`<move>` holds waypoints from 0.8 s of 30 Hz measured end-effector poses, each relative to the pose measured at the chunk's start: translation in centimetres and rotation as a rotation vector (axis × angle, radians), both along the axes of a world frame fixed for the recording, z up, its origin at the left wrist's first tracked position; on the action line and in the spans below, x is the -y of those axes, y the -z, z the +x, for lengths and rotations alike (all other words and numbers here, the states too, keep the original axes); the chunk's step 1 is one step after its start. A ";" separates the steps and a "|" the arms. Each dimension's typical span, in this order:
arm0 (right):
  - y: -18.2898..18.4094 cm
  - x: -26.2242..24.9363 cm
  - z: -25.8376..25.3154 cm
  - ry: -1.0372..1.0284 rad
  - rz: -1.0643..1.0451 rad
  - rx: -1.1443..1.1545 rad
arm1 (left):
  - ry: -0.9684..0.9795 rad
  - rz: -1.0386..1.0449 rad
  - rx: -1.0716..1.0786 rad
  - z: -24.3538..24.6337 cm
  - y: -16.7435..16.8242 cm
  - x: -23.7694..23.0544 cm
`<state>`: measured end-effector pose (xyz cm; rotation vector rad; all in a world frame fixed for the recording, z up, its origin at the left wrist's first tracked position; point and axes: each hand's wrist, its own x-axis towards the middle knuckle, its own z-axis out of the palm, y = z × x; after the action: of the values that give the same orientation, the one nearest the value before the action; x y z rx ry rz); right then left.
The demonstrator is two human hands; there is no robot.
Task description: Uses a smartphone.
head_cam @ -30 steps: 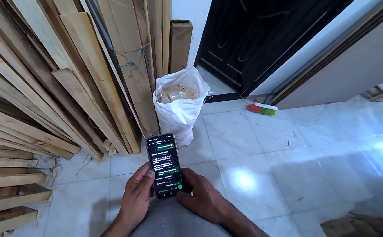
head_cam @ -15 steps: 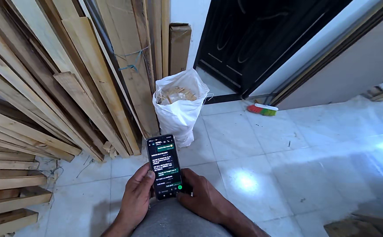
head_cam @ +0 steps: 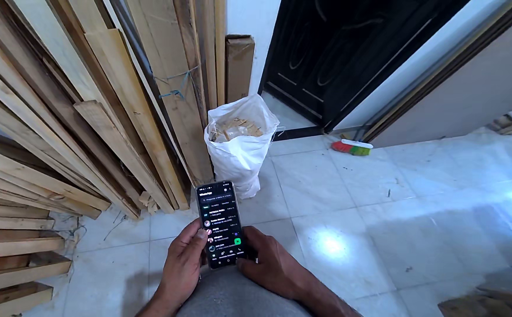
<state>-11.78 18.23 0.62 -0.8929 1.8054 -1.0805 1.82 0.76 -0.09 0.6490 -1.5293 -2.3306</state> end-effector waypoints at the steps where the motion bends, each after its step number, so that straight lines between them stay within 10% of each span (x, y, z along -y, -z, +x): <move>1: 0.0 0.0 0.0 -0.002 0.005 0.003 | -0.001 0.002 0.000 0.0 0.0 0.0; 24: 0.4 -0.2 0.1 -0.008 -0.005 0.024 | -0.006 0.020 -0.013 0.2 0.3 -0.2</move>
<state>-11.66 18.43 0.17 -0.8862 1.7786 -1.0863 1.98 0.96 -0.36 0.6406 -1.4983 -2.3437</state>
